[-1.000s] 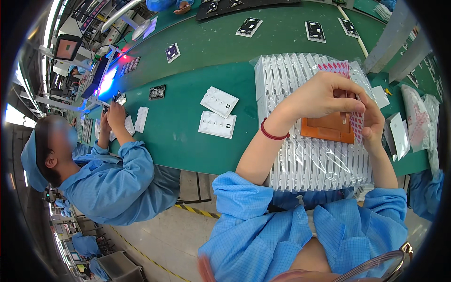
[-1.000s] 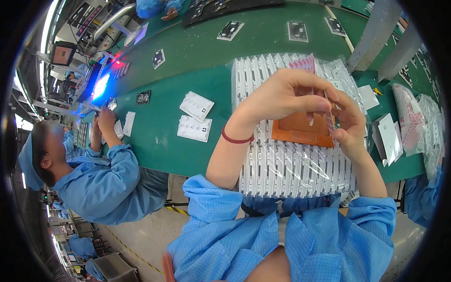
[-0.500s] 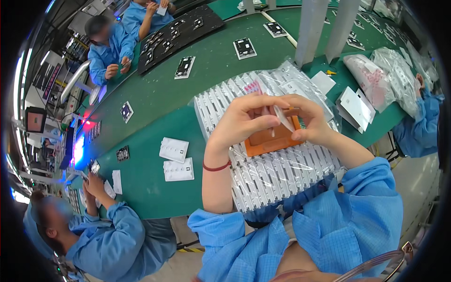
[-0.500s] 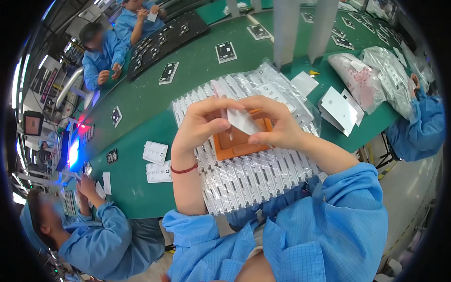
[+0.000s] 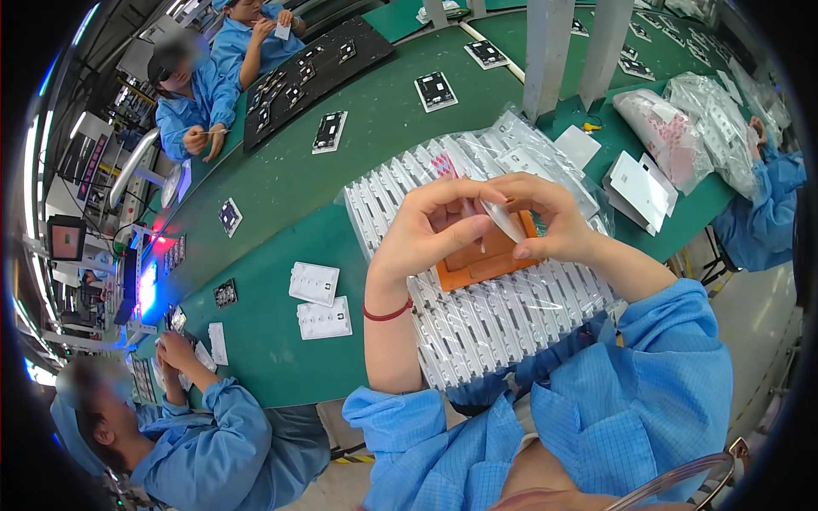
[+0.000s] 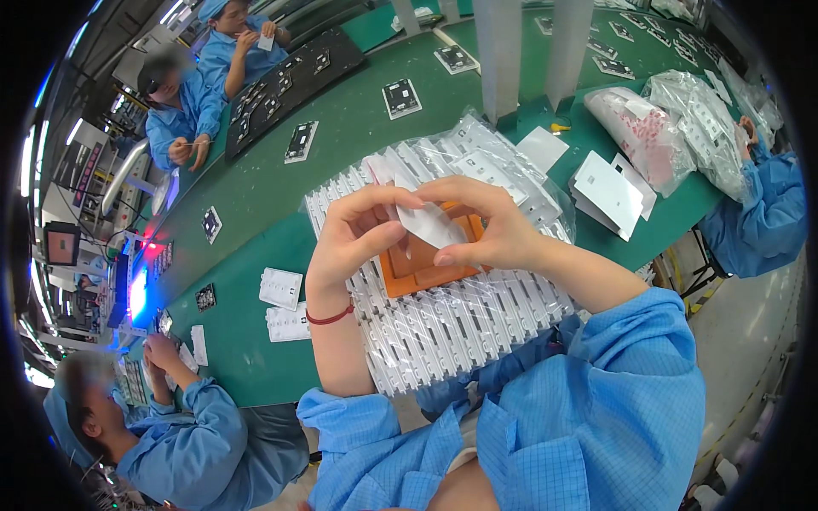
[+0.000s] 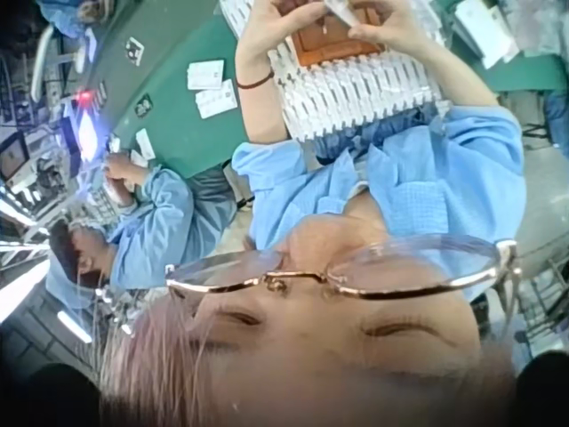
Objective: Assembling small electronic components into plastic housings using an alignment jig on a production line.
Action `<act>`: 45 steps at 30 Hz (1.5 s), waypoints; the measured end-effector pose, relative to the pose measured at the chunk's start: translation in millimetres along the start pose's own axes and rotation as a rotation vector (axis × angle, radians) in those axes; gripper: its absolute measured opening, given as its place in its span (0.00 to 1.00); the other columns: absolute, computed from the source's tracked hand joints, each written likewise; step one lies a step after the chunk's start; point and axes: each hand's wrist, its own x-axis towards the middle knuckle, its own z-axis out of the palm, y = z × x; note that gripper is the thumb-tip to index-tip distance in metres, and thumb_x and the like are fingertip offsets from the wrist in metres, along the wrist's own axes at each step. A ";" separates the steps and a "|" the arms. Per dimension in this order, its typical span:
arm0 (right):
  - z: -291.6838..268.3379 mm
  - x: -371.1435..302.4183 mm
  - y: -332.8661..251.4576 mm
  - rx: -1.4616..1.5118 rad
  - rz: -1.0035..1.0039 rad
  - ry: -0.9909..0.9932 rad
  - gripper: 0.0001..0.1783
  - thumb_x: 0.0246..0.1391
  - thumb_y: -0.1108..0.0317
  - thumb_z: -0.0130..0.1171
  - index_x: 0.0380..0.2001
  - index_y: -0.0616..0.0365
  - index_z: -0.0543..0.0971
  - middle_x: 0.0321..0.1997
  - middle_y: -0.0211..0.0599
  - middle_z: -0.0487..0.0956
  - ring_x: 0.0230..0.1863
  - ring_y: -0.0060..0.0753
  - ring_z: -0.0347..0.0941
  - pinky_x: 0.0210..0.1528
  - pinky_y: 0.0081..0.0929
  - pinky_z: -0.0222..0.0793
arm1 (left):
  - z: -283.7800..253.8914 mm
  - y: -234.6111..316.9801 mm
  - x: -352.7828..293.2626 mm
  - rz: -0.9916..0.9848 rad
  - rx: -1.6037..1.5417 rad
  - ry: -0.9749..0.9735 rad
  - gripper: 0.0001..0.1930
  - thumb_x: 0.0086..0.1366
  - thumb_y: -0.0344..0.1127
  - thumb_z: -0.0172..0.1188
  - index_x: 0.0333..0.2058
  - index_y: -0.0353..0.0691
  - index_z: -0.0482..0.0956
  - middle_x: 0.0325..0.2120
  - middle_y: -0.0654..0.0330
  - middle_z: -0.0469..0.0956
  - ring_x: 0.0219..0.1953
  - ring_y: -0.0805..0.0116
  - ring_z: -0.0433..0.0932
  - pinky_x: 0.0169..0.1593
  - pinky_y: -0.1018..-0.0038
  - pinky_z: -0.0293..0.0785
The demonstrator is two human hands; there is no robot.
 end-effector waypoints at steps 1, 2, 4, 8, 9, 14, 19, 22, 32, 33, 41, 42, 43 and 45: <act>0.4 0.0 0.5 -0.003 -0.007 0.007 0.38 0.35 0.49 0.68 0.49 0.58 0.69 0.52 0.42 0.67 0.53 0.36 0.64 0.50 0.33 0.66 | 1.3 0.5 0.5 0.036 -0.015 -0.006 0.12 0.55 0.28 0.58 0.40 0.35 0.74 0.31 0.63 0.73 0.29 0.80 0.71 0.32 0.84 0.67; 0.2 0.0 0.2 -0.003 -0.006 0.007 0.38 0.35 0.49 0.68 0.49 0.58 0.69 0.52 0.42 0.67 0.53 0.36 0.64 0.50 0.33 0.66 | 2.0 0.7 0.7 0.072 -0.031 -0.013 0.13 0.55 0.29 0.58 0.40 0.35 0.74 0.33 0.63 0.73 0.30 0.80 0.71 0.33 0.83 0.68; 0.7 0.9 -1.3 0.002 0.000 0.001 0.37 0.35 0.51 0.68 0.49 0.57 0.69 0.52 0.41 0.67 0.53 0.36 0.64 0.50 0.33 0.66 | -0.6 -1.5 -0.8 0.067 -0.029 -0.017 0.13 0.55 0.29 0.57 0.40 0.35 0.74 0.33 0.62 0.73 0.31 0.79 0.71 0.34 0.83 0.68; -0.1 0.5 0.7 -0.014 0.006 0.004 0.37 0.35 0.52 0.68 0.49 0.57 0.69 0.52 0.41 0.67 0.53 0.36 0.64 0.50 0.33 0.66 | -1.4 -2.0 0.0 0.038 -0.039 -0.024 0.11 0.55 0.27 0.56 0.38 0.34 0.73 0.34 0.62 0.72 0.31 0.79 0.71 0.34 0.83 0.67; 0.8 0.9 -0.3 -0.011 0.010 0.012 0.37 0.35 0.52 0.68 0.49 0.57 0.69 0.52 0.41 0.67 0.53 0.35 0.64 0.50 0.33 0.66 | -0.5 -1.0 -0.4 0.037 -0.039 -0.022 0.11 0.55 0.27 0.56 0.38 0.34 0.73 0.34 0.62 0.72 0.31 0.79 0.71 0.34 0.83 0.67; 0.3 0.9 1.0 -0.026 0.007 0.023 0.37 0.34 0.53 0.69 0.49 0.57 0.69 0.52 0.41 0.67 0.53 0.35 0.64 0.50 0.32 0.66 | -0.7 -0.4 0.7 0.037 -0.045 -0.009 0.12 0.52 0.25 0.53 0.38 0.33 0.72 0.35 0.62 0.72 0.30 0.80 0.68 0.35 0.84 0.67; -0.1 1.1 1.2 -0.040 0.015 0.019 0.37 0.34 0.54 0.69 0.49 0.57 0.69 0.52 0.41 0.67 0.53 0.34 0.64 0.50 0.32 0.66 | -0.7 -1.6 1.0 0.055 -0.009 0.000 0.13 0.52 0.25 0.54 0.38 0.33 0.72 0.35 0.62 0.72 0.30 0.81 0.68 0.35 0.84 0.66; 1.7 2.3 -1.9 -0.067 -0.033 0.039 0.32 0.35 0.66 0.68 0.48 0.57 0.70 0.49 0.37 0.70 0.50 0.34 0.67 0.48 0.30 0.67 | -1.3 0.5 -0.1 0.046 -0.003 -0.005 0.13 0.52 0.25 0.54 0.38 0.33 0.72 0.35 0.63 0.72 0.30 0.81 0.68 0.34 0.84 0.66; 0.2 0.8 -0.6 0.024 0.003 0.013 0.32 0.35 0.66 0.68 0.48 0.58 0.70 0.49 0.38 0.70 0.50 0.33 0.67 0.48 0.30 0.68 | -0.9 -1.2 0.3 -0.025 0.138 0.058 0.13 0.50 0.26 0.53 0.36 0.31 0.76 0.28 0.61 0.74 0.25 0.77 0.74 0.30 0.82 0.71; -0.6 0.0 -0.4 0.040 0.008 0.006 0.32 0.35 0.66 0.68 0.48 0.58 0.70 0.49 0.38 0.70 0.49 0.33 0.68 0.48 0.30 0.69 | -0.6 -2.6 0.9 -0.026 0.139 0.055 0.13 0.50 0.26 0.53 0.36 0.31 0.76 0.28 0.61 0.74 0.25 0.77 0.74 0.30 0.82 0.71; 2.0 -0.5 0.6 0.083 0.012 -0.001 0.33 0.36 0.64 0.68 0.49 0.59 0.70 0.48 0.39 0.71 0.47 0.32 0.69 0.48 0.29 0.69 | 1.3 -4.8 -0.4 0.003 0.101 0.105 0.14 0.53 0.22 0.53 0.40 0.35 0.76 0.25 0.64 0.74 0.25 0.81 0.74 0.26 0.87 0.66; 1.1 -1.0 1.9 0.095 0.017 0.005 0.32 0.36 0.64 0.68 0.49 0.58 0.70 0.48 0.39 0.71 0.47 0.32 0.70 0.48 0.29 0.69 | 1.1 -5.1 1.3 0.003 0.100 0.100 0.14 0.53 0.22 0.53 0.40 0.35 0.76 0.25 0.64 0.74 0.25 0.81 0.74 0.26 0.87 0.66; 0.4 -1.4 2.9 0.107 0.022 0.010 0.32 0.37 0.64 0.68 0.49 0.57 0.70 0.48 0.39 0.71 0.47 0.32 0.70 0.48 0.29 0.69 | 0.3 -5.5 2.7 -0.001 0.107 0.084 0.14 0.54 0.22 0.53 0.40 0.35 0.76 0.25 0.63 0.75 0.25 0.80 0.75 0.27 0.87 0.67; 0.2 -0.1 1.0 0.051 0.011 0.017 0.32 0.37 0.64 0.68 0.49 0.56 0.70 0.48 0.39 0.71 0.47 0.33 0.70 0.48 0.30 0.69 | 0.4 -5.5 3.6 -0.006 0.115 0.070 0.14 0.54 0.22 0.52 0.41 0.34 0.75 0.26 0.63 0.75 0.26 0.78 0.76 0.27 0.86 0.69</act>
